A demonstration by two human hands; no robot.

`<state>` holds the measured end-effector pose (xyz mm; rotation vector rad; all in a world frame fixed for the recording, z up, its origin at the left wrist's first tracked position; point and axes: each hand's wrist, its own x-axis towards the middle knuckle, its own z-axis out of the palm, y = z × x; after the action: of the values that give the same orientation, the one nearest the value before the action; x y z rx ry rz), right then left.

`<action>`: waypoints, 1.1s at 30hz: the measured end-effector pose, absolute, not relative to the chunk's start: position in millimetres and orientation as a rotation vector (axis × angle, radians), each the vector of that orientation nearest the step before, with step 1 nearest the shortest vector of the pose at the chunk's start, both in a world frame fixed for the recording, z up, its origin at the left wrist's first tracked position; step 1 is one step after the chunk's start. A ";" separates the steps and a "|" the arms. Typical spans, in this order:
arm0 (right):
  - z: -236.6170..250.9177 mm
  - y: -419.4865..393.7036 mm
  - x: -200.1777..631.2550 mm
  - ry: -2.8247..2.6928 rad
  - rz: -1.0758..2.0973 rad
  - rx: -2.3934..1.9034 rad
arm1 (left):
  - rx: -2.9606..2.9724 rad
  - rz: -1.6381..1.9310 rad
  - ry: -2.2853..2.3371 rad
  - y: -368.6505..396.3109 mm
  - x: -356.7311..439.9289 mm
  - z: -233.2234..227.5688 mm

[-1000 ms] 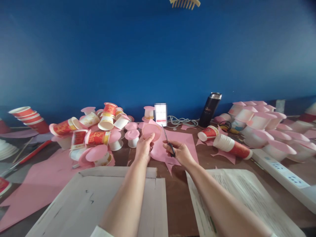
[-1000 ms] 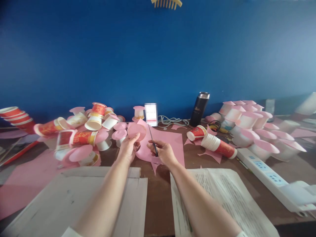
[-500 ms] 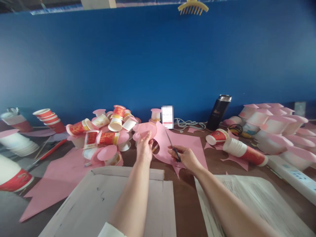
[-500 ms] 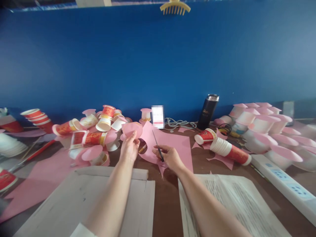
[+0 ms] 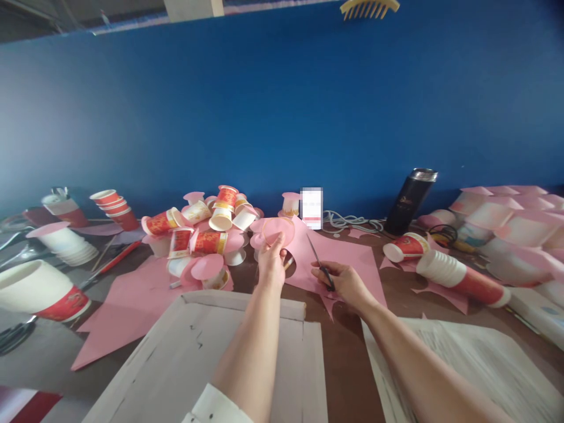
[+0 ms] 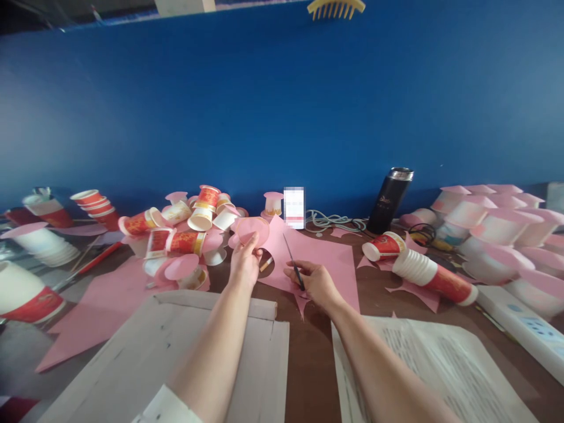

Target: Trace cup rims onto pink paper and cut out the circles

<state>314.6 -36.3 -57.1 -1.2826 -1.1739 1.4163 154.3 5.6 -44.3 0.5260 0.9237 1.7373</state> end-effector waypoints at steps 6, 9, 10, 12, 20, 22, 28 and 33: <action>-58.8 -35.9 315.2 -1.222 1.391 -1.318 | 0.510 1.734 0.901 7.1 154.4 -46.2; -60.4 -35.4 315.7 -1.239 1.378 -1.315 | 0.508 1.734 0.902 7.7 154.6 -47.0; -61.3 -35.1 315.9 -1.243 1.377 -1.310 | 0.503 1.735 0.906 7.9 154.7 -47.4; -63.2 -34.3 316.2 -1.249 1.384 -1.294 | 0.503 1.733 0.913 8.3 154.7 -48.4; -62.9 -33.8 317.0 -1.250 1.364 -1.337 | 0.526 1.721 0.953 11.0 154.9 -55.1; -63.2 -32.9 317.7 -1.242 1.344 -1.344 | 0.534 1.720 0.977 12.3 155.1 -57.6; -74.4 -26.6 320.0 -1.193 1.372 -1.241 | 0.534 1.647 1.080 16.7 157.5 -68.9; -78.2 -26.7 319.5 -1.223 1.366 -1.242 | 0.646 1.602 1.219 17.0 160.2 -67.1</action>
<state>319.5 -26.7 -78.2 -1.2422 -1.2229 1.3663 160.2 17.0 -67.1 0.6464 1.2186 1.6023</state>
